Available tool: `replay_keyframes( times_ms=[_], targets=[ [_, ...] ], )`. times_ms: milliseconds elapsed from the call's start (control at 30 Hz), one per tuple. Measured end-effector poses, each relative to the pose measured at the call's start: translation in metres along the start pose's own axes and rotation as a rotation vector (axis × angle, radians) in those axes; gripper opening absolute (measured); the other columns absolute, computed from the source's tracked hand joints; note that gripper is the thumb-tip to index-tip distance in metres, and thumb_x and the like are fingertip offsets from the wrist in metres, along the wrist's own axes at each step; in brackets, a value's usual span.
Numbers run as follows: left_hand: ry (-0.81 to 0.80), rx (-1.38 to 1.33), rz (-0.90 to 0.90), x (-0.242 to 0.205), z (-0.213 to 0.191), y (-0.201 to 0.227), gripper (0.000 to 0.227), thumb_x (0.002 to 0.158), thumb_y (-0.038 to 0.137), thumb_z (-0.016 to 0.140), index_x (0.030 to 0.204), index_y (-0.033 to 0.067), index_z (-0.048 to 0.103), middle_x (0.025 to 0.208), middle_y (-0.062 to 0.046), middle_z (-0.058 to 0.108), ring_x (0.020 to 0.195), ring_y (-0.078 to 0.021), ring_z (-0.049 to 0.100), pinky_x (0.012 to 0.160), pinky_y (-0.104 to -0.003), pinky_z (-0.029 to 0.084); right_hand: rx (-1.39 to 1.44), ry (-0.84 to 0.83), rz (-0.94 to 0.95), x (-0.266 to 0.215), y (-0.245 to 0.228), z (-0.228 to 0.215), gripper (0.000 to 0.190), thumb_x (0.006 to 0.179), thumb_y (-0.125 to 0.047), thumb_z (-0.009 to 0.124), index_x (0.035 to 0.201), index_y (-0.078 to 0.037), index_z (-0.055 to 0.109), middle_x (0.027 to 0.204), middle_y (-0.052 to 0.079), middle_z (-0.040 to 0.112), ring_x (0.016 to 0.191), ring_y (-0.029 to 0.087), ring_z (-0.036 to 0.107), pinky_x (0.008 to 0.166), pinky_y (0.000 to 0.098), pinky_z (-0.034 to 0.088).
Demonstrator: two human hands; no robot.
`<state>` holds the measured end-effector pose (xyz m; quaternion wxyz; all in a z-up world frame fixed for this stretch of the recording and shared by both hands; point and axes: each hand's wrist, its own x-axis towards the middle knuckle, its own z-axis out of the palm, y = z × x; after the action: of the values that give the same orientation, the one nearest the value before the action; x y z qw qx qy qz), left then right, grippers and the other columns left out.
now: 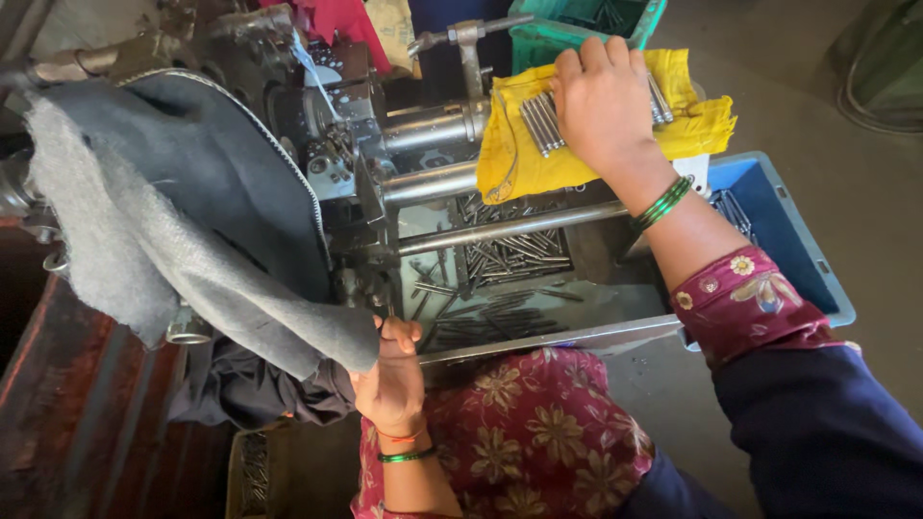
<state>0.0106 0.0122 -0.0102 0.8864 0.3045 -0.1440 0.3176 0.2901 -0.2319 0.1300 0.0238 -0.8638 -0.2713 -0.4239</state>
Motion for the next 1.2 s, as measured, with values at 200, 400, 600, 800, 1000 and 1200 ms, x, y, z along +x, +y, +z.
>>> replay_keyframes(
  times_ms=[200, 400, 600, 800, 1000, 1200],
  targets=[
    [-0.007, 0.007, 0.017, 0.001, 0.007, 0.008, 0.046, 0.099, 0.021, 0.069, 0.137, 0.0050, 0.050, 0.125, -0.010, 0.060, 0.093, -0.0277, 0.057, 0.087, -0.049, 0.043, 0.295, 0.010, 0.143, 0.005, -0.026, -0.023, 0.007, 0.102, -0.015, 0.071, 0.106, -0.009, 0.070, 0.101, 0.013, 0.060, 0.087, 0.034, 0.062, 0.073, 0.0466, 0.048],
    [0.012, 0.009, 0.009, 0.002, 0.016, 0.013, 0.053, 0.097, 0.020, 0.069, 0.143, 0.0092, 0.042, 0.125, -0.012, 0.058, 0.090, -0.0277, 0.058, 0.084, -0.048, 0.044, 0.699, 0.182, 0.089, 0.016, -0.075, -0.011, 0.008, 0.104, -0.012, 0.071, 0.112, -0.011, 0.073, 0.103, 0.009, 0.060, 0.082, 0.029, 0.066, 0.072, 0.0399, 0.055],
    [-0.005, 0.026, 0.014, 0.004, 0.021, 0.016, 0.057, 0.097, 0.021, 0.069, 0.145, 0.0086, 0.041, 0.125, -0.012, 0.058, 0.090, -0.0275, 0.058, 0.084, -0.048, 0.044, 1.311, -0.060, 0.365, 0.030, -0.096, 0.016, 0.014, 0.107, -0.013, 0.064, 0.111, -0.006, 0.074, 0.096, 0.004, 0.057, 0.062, 0.009, 0.057, 0.058, 0.0255, 0.048],
    [-0.008, 0.031, 0.027, 0.002, 0.026, 0.014, 0.051, 0.097, 0.023, 0.070, 0.138, 0.0023, 0.047, 0.128, -0.010, 0.058, 0.088, -0.0265, 0.056, 0.084, -0.048, 0.043, 1.422, -0.137, 0.447, 0.026, -0.091, 0.020, 0.014, 0.107, -0.013, 0.063, 0.109, -0.005, 0.075, 0.095, 0.003, 0.054, 0.065, 0.007, 0.056, 0.058, 0.0241, 0.048],
    [-0.022, -0.012, -0.012, -0.004, 0.020, 0.003, 0.043, 0.099, 0.022, 0.065, 0.138, 0.0056, 0.058, 0.145, -0.004, 0.059, 0.091, -0.0241, 0.054, 0.089, -0.047, 0.040, 1.330, -0.176, 0.510, 0.020, -0.085, 0.021, 0.014, 0.102, -0.018, 0.068, 0.109, -0.008, 0.075, 0.091, 0.004, 0.061, 0.061, 0.011, 0.060, 0.058, 0.0274, 0.050],
    [-0.066, -0.056, -0.014, -0.009, 0.016, -0.006, 0.040, 0.104, 0.022, 0.061, 0.141, 0.0074, 0.059, 0.151, -0.005, 0.059, 0.095, -0.0238, 0.052, 0.094, -0.047, 0.039, 1.134, 0.011, 0.384, 0.016, -0.077, 0.031, 0.021, 0.092, -0.020, 0.079, 0.110, -0.008, 0.078, 0.090, 0.011, 0.064, 0.076, 0.023, 0.064, 0.069, 0.0349, 0.052]
  ],
)
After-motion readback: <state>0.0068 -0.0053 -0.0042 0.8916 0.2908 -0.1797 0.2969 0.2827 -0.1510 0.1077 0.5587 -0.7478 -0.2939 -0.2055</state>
